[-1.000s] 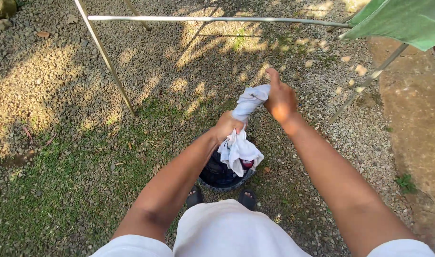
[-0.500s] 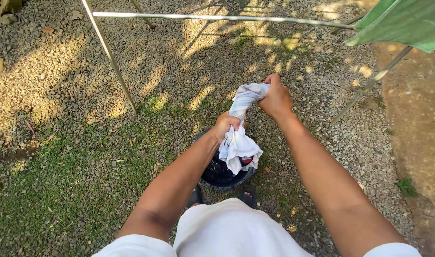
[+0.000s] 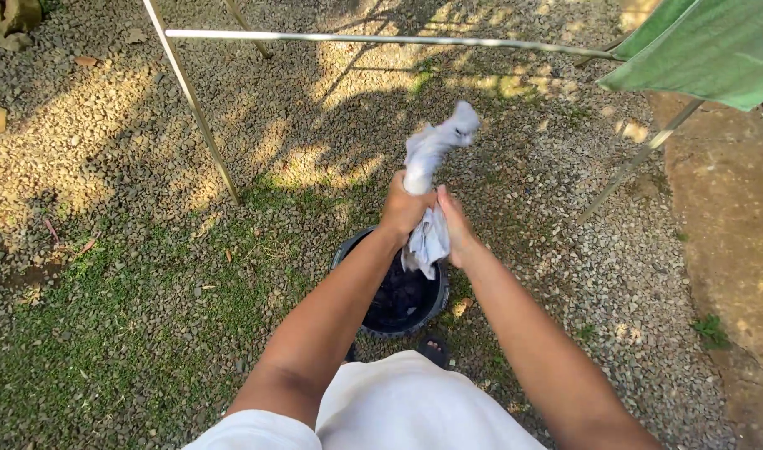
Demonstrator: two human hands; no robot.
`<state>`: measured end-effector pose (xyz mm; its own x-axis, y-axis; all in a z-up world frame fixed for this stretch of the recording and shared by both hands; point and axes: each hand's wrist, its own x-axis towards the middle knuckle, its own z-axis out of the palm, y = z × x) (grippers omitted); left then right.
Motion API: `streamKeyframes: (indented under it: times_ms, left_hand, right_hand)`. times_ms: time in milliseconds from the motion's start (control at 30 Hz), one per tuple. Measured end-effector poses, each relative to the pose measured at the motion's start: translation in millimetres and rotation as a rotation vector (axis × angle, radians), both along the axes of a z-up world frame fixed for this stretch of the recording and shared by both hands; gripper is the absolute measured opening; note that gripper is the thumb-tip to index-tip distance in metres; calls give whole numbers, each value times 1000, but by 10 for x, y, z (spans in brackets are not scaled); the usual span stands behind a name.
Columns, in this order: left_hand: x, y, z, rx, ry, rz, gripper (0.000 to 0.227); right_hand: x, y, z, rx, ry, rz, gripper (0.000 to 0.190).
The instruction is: Washing garments by hand in a bucket and hanging them on a drying rack.
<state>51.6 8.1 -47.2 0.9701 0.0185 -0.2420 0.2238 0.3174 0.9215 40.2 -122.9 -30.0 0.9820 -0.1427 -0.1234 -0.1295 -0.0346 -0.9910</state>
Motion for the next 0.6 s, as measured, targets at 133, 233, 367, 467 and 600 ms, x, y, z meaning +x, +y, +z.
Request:
streamKeyframes:
  times_ms: [133,233,367,467,600]
  left_hand:
    - [58,72,109,256,-23,214,78]
    - [101,199,-97,-75,-41,84,79]
    - [40,-57,-514,271,-549,16,79]
    - [228,-250,-669,433,-430,526,51]
    - [12,467,889,912,-968,670,26]
  right_hand:
    - [-246,15,82,638,819,496,39]
    - [-115,-143,249,1116,864,788,25]
    - [-267,46,848,1620,807,774,31]
    - [-604,148,855,1685,870,915,42]
    - [-664,-360,616,1140,862,1065,66]
